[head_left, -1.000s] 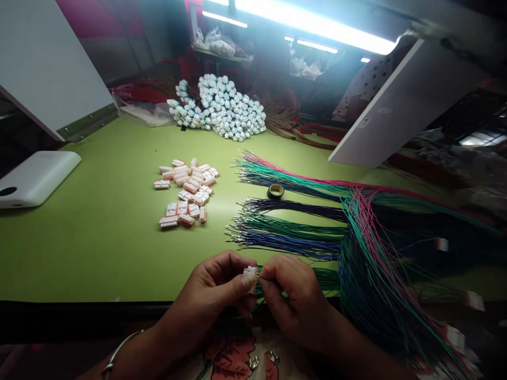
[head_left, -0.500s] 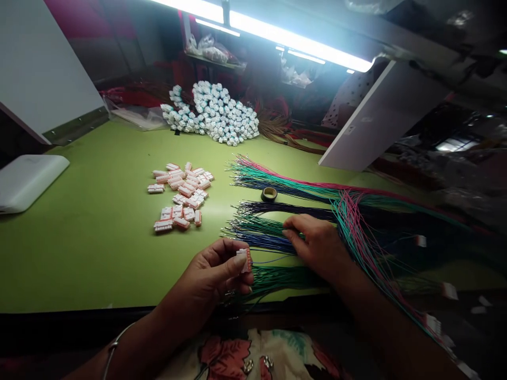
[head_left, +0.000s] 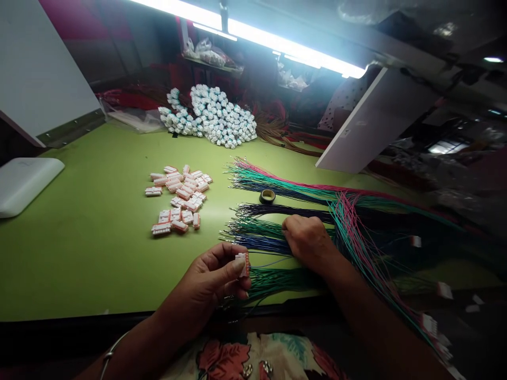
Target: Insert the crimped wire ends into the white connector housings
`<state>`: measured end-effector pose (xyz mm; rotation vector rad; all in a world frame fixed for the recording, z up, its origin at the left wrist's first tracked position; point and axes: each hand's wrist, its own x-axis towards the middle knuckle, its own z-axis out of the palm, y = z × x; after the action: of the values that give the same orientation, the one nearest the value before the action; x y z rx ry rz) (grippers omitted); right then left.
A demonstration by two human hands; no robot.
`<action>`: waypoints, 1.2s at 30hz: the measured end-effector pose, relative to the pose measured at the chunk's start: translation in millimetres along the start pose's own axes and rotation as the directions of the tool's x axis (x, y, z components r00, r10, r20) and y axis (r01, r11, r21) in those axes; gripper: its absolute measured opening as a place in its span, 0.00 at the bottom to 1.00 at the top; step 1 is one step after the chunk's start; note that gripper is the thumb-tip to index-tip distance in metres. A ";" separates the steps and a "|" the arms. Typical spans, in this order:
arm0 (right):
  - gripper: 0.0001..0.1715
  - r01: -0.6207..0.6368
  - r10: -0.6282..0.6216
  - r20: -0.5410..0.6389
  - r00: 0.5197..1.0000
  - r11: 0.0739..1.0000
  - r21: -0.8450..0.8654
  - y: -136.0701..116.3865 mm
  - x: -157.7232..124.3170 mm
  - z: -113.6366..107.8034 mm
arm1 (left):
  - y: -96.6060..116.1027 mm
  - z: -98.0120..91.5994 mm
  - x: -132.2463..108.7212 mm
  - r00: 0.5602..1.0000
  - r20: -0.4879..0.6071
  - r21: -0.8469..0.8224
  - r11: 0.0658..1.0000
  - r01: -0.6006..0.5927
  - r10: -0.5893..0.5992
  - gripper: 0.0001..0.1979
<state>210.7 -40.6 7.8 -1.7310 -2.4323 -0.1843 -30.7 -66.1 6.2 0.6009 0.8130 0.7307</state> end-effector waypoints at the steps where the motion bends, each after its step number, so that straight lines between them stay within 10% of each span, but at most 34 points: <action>1: 0.09 0.001 -0.001 -0.012 1.000 1.000 0.022 0.9 -0.8 -1.2 | -0.1 0.1 -0.3 1.000 0.000 -0.003 1.000 -0.001 0.001 0.09; 7: 0.05 0.069 -0.040 -0.085 0.996 0.926 0.370 -5.0 0.2 -7.4 | -0.1 -0.1 -0.7 1.000 -0.008 -0.007 1.000 -0.003 0.003 0.08; 16: 0.03 0.002 0.152 -0.082 0.985 0.465 0.885 -41.5 -15.7 -24.4 | -2.1 -1.4 1.9 0.999 0.032 -0.044 0.999 0.026 -0.025 0.08; 27: 0.06 -0.171 0.155 0.127 0.980 0.323 0.931 -56.1 -25.6 -20.1 | -4.9 -4.6 1.1 0.994 0.101 -0.067 0.996 0.058 -0.052 0.06; 36: 0.07 -0.125 0.083 0.099 0.992 0.419 0.899 -56.1 -29.2 -21.3 | -4.9 -1.7 2.8 0.994 0.096 -0.061 0.996 0.060 -0.054 0.05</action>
<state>168.2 -89.9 22.4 -1.2808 -1.7566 1.0266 -29.1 -66.5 0.6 0.5482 0.7139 0.6687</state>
